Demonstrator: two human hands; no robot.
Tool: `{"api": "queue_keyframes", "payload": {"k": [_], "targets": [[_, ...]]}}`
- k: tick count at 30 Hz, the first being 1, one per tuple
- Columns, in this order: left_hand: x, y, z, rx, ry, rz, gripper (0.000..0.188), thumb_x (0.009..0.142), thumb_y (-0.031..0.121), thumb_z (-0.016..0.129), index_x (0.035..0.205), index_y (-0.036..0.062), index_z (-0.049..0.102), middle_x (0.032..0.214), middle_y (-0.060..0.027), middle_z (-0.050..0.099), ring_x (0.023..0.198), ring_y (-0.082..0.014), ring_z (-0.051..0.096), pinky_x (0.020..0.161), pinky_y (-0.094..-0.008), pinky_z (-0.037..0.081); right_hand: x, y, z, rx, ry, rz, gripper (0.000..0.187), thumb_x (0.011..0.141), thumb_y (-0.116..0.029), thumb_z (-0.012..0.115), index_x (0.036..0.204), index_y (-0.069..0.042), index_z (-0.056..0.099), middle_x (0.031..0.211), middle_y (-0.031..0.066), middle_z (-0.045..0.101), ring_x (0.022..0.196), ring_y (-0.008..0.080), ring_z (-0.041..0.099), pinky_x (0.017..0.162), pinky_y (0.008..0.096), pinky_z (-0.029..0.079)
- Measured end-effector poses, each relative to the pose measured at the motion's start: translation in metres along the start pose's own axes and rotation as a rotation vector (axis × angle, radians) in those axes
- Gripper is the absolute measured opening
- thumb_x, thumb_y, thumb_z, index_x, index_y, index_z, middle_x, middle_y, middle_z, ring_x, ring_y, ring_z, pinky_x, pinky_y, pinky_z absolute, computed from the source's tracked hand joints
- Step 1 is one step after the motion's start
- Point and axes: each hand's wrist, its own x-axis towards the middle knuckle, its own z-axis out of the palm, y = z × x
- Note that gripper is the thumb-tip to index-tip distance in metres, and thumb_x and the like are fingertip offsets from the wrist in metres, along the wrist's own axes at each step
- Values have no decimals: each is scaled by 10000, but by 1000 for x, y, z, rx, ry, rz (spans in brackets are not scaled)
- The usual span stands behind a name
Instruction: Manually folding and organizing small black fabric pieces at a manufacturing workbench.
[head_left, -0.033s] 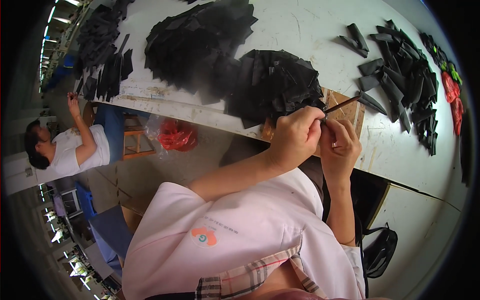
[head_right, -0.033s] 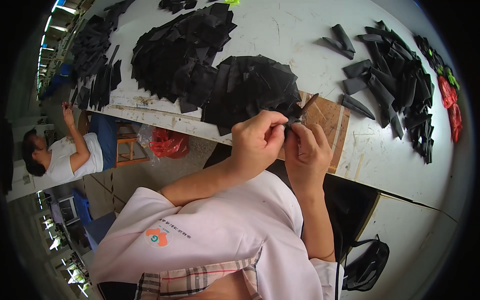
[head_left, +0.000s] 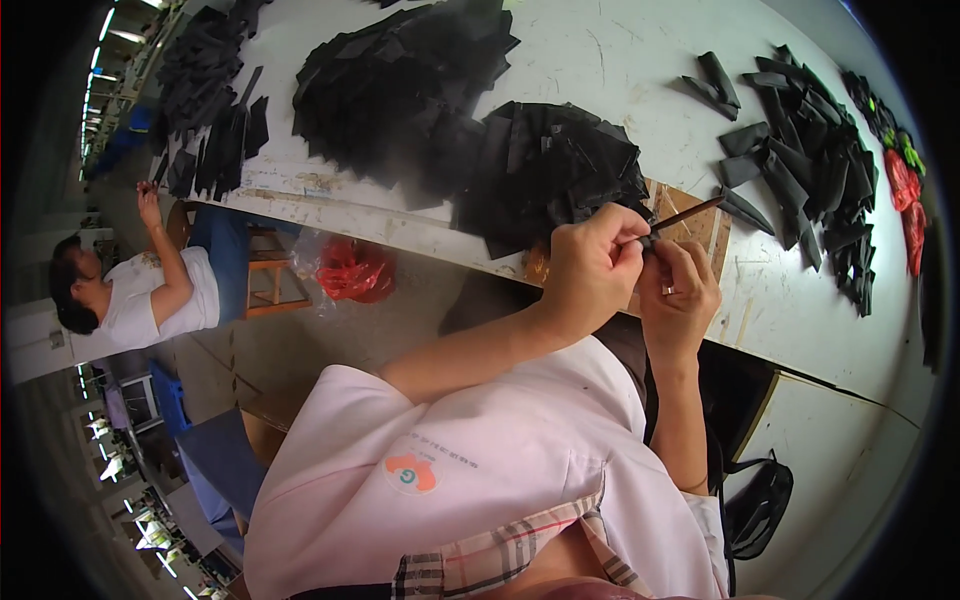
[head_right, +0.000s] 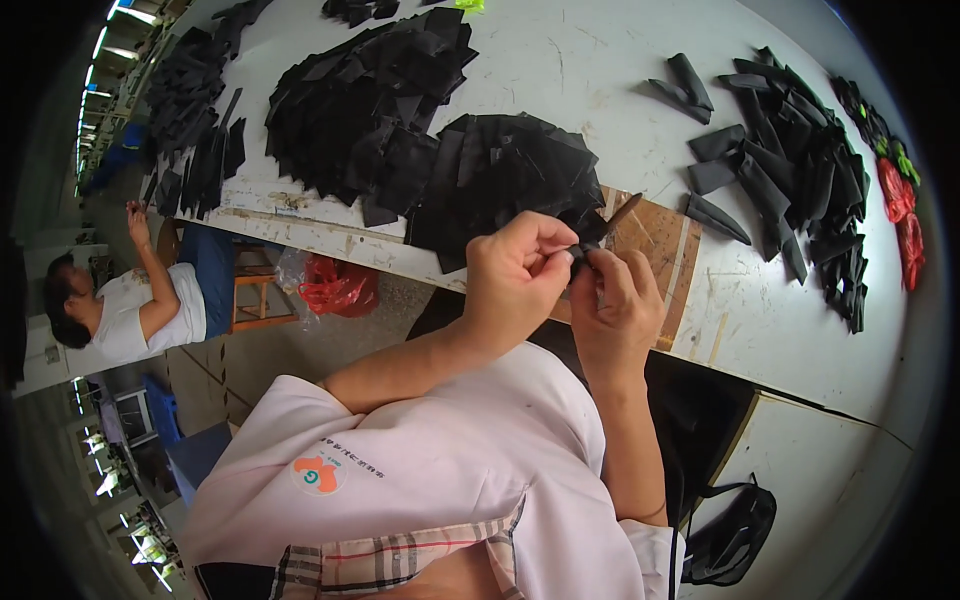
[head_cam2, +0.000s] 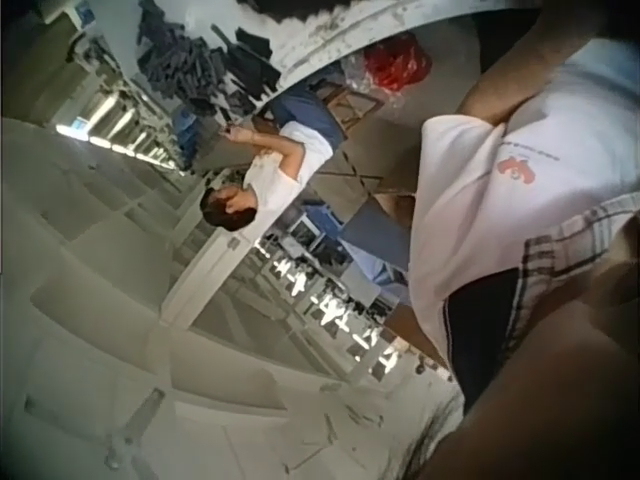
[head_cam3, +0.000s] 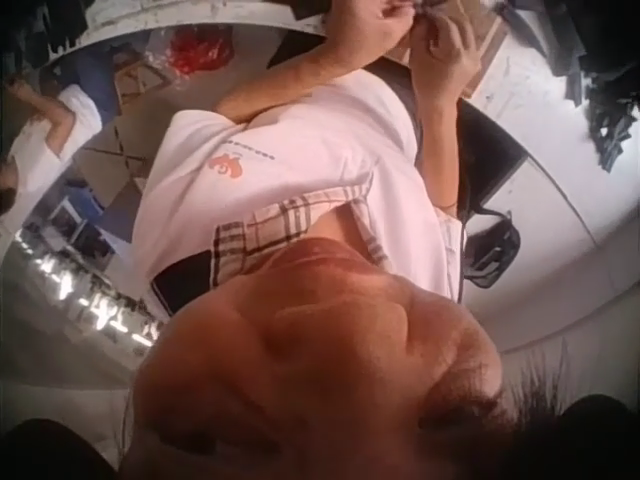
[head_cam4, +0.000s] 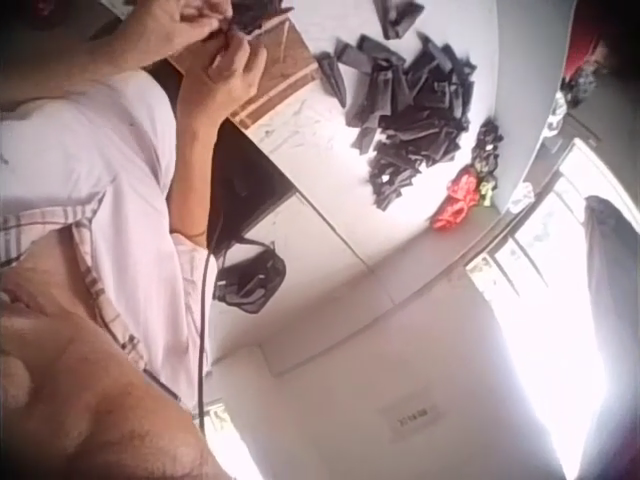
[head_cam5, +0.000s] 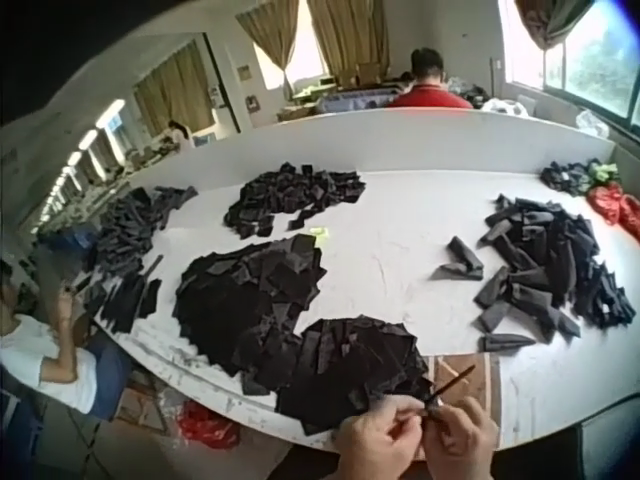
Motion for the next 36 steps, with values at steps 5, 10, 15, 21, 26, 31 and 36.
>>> {"api": "queue_keyframes", "payload": {"k": [5, 10, 15, 21, 26, 31, 36], "targets": [[12, 2, -24, -1106, -276, -870, 145, 715, -34, 557, 845, 18, 519, 720, -1, 522, 458, 2, 354, 390, -137, 275, -3, 11, -5, 678, -49, 439, 32, 737, 27, 591, 765, 21, 576, 663, -5, 502, 530, 70, 464, 447, 209, 369], [9, 5, -19, -631, -307, -643, 148, 690, -25, 543, 834, 4, 523, 709, -25, 529, 515, -26, 427, 450, -160, 349, 0, 11, -16, 1181, -237, 888, 51, 741, -31, 630, 782, -27, 599, 647, -22, 484, 585, 56, 433, 482, 181, 334], [-3, -1, -5, -130, -18, -299, 115, 680, -44, 500, 784, -32, 546, 669, -90, 565, 524, -86, 512, 485, -229, 438, -1, 7, -4, 1425, -327, 924, 64, 813, -113, 572, 794, -54, 553, 655, -25, 478, 593, 57, 418, 515, 190, 344], [4, 2, -15, -1021, -178, -819, 215, 728, -84, 542, 927, -6, 518, 756, -56, 593, 522, -21, 491, 364, -141, 312, -4, 13, -8, 1404, -251, 899, 98, 817, -145, 580, 790, -58, 543, 713, -24, 492, 613, 72, 441, 573, 211, 386], [7, 21, -37, -1443, -498, -856, 277, 727, -16, 608, 979, 1, 495, 796, -58, 602, 451, 2, 406, 341, -135, 261, 0, -8, -21, 1433, -304, 558, 164, 774, -170, 633, 756, -35, 541, 797, -4, 465, 726, 91, 424, 651, 213, 351], [12, 22, -49, -1010, -538, -675, 353, 692, 0, 646, 1014, -4, 504, 828, -41, 591, 655, -41, 524, 527, -147, 394, 4, -23, -27, 1002, -244, 340, 194, 800, -157, 603, 726, -2, 515, 753, 16, 453, 708, 91, 417, 625, 206, 350], [11, 15, -45, -849, -456, -634, 356, 685, -60, 570, 1028, -5, 491, 859, -61, 588, 714, -56, 541, 565, -155, 405, -3, -10, -19, 1271, -215, 600, 176, 827, -172, 579, 757, -25, 513, 773, -1, 470, 686, 62, 446, 645, 194, 395]]}}
